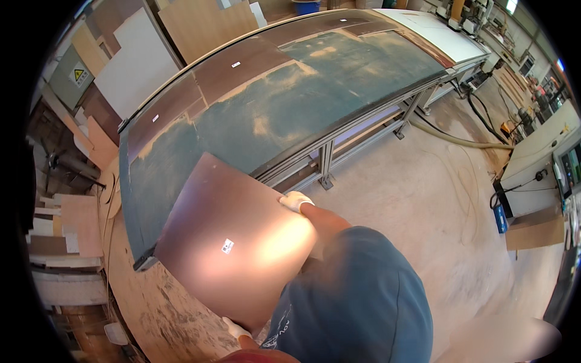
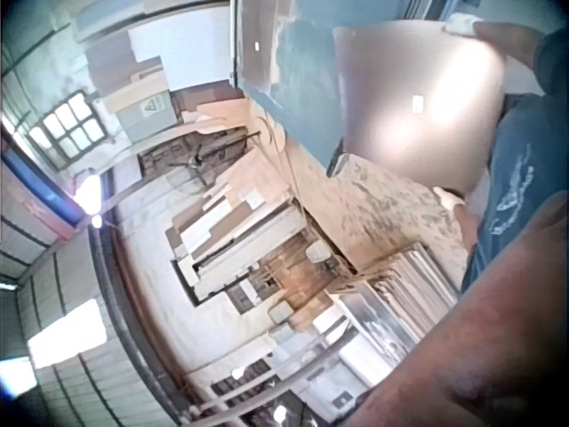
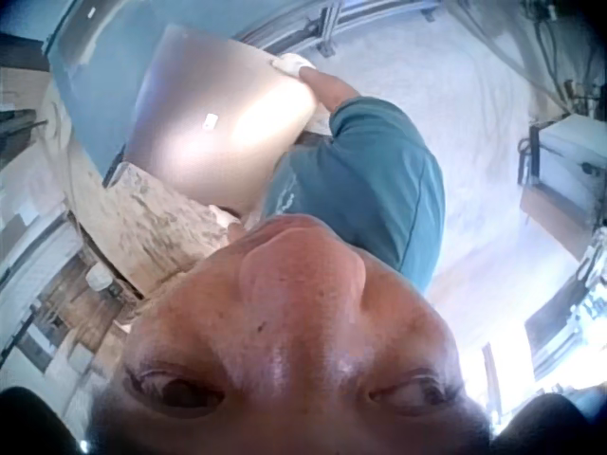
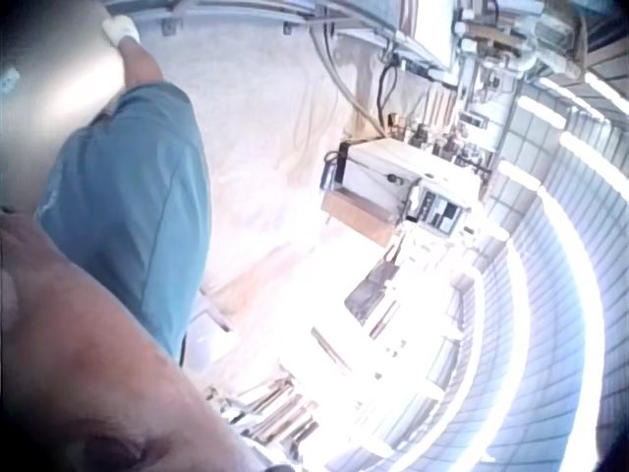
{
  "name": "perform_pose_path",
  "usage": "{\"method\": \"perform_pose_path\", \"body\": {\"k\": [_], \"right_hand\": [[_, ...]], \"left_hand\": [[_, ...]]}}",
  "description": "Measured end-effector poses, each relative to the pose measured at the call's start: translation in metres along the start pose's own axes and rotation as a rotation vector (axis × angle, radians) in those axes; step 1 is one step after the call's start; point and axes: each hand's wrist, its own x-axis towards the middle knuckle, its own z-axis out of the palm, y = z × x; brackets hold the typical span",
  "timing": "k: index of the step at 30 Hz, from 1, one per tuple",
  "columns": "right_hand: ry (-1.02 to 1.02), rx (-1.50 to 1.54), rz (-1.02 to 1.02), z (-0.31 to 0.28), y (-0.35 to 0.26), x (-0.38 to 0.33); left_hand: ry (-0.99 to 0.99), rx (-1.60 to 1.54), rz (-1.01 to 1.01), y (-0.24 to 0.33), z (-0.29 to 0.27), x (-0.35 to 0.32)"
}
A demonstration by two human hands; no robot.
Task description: The person wipes the surface of large metal sheets with a white cloth, then removes the sheets from a table and stacks them on the floor. The person also briefly interacts with a CNC machine control panel.
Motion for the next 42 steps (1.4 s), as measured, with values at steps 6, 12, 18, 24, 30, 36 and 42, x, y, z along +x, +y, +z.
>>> {"method": "perform_pose_path", "body": {"k": [6,12,18,24,30,36,42], "right_hand": [[0.022,-0.162,-0.082,-0.039,0.105,-0.075],[-0.034,-0.208,-0.235,-0.024,0.163,-0.161],[-0.24,0.065,-0.611,-0.043,0.218,-0.247],[-0.398,-0.133,-0.731,-0.084,0.311,-0.266],[-0.495,-0.426,-0.778,-0.077,0.328,-0.328],[-0.758,-0.451,-0.962,-0.021,0.405,-0.423],[-0.873,-0.466,-0.829,0.069,0.558,-0.547]], "left_hand": [[0.14,0.05,0.101,-0.153,-0.016,-0.111],[0.174,-0.181,0.091,-0.219,-0.085,-0.274],[0.508,-0.058,-0.091,-0.366,-0.117,-0.409],[0.806,-0.233,-0.228,-0.504,-0.067,-0.617],[0.934,-0.382,-0.323,-0.597,-0.062,-0.759],[0.988,-0.477,-0.483,-0.743,-0.055,-0.86],[1.171,-0.521,-0.709,-0.916,-0.081,-0.99]]}}
